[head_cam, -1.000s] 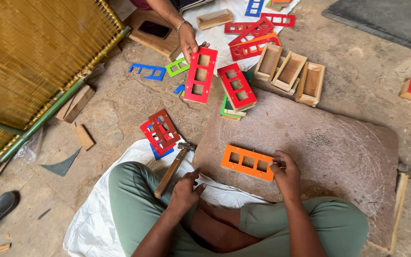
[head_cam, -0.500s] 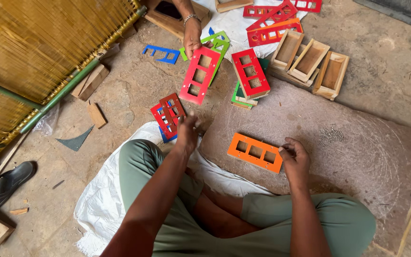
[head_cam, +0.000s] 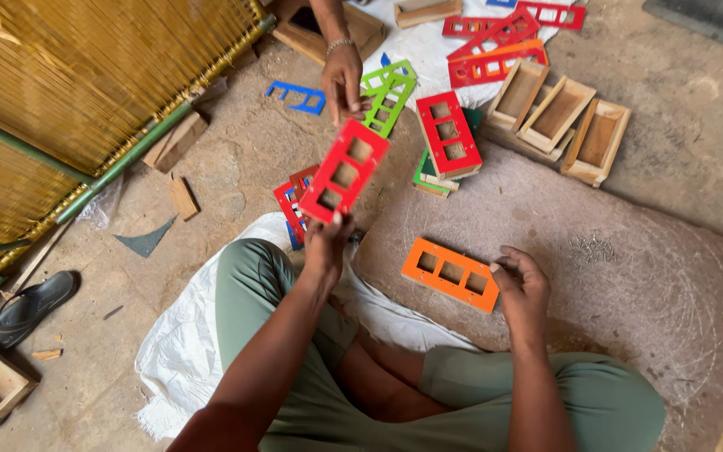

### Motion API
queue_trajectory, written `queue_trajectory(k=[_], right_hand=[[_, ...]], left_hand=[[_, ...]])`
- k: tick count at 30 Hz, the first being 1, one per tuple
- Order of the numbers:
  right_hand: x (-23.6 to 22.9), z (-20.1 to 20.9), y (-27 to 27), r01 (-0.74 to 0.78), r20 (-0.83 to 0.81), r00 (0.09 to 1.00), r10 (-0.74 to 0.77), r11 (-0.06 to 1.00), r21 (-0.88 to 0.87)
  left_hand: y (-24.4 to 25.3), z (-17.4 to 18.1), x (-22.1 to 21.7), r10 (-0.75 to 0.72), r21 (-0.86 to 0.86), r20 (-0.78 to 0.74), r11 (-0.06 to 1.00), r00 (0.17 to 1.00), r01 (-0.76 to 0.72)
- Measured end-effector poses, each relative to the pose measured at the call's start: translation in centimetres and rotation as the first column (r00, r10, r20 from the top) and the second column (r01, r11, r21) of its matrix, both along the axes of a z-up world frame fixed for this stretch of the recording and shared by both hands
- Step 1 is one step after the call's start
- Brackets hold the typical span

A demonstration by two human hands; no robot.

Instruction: The person sits on the floor and assembles small colorful wooden frames by hammering nails into them. They handle red and orange frames, positioning nails and striking them with a hammer to secure the pieces together.

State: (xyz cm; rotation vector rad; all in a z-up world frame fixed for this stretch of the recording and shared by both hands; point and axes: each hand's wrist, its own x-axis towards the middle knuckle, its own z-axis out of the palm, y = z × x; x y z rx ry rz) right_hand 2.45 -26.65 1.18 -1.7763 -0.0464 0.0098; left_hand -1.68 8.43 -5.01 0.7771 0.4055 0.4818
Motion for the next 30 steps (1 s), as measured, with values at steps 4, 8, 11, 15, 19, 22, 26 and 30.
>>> queue_trajectory(k=[4,8,11,15,19,22,26,30], right_hand=[[-1.3,0.9,0.7,-0.094,-0.054,0.993,0.105,0.980,0.177],[-1.9,1.5,1.6,-0.191,-0.021,0.977,0.213,0.912,0.364],[-2.6,0.6,1.9,-0.253,0.036,0.964,0.264,0.862,0.438],[-2.7,-1.1,1.7,-0.191,-0.005,0.976,0.219,0.862,0.469],[-2.3,-2.0,1.0,-0.216,0.028,0.973,0.231,0.854,0.473],[-2.7,-1.4,1.0,-0.222,0.026,0.971,0.239,0.848,0.482],[-2.6,0.5,1.4,-0.250,0.110,0.968,0.225,0.875,0.415],[-3.1,2.6,1.5,-0.366,0.139,0.930,0.342,0.812,0.453]], left_hand=[[-3.7,2.9,-6.5,-0.133,0.097,-0.096,0.985,0.986,0.143],[-6.5,6.8,-9.3,-0.318,0.135,-0.147,0.932,0.937,0.337],[-8.1,8.4,-9.7,-0.387,0.226,-0.141,0.884,0.911,0.410],[-9.6,9.4,-9.7,-0.412,0.316,-0.178,0.836,0.893,0.449],[-9.9,10.2,-9.4,-0.424,0.350,-0.180,0.816,0.888,0.460],[-9.8,11.0,-9.7,-0.439,0.339,-0.196,0.809,0.877,0.480],[-9.8,11.5,-9.5,-0.442,0.363,-0.206,0.794,0.873,0.488],[-9.6,11.4,-9.6,-0.443,0.339,-0.157,0.815,0.883,0.469]])
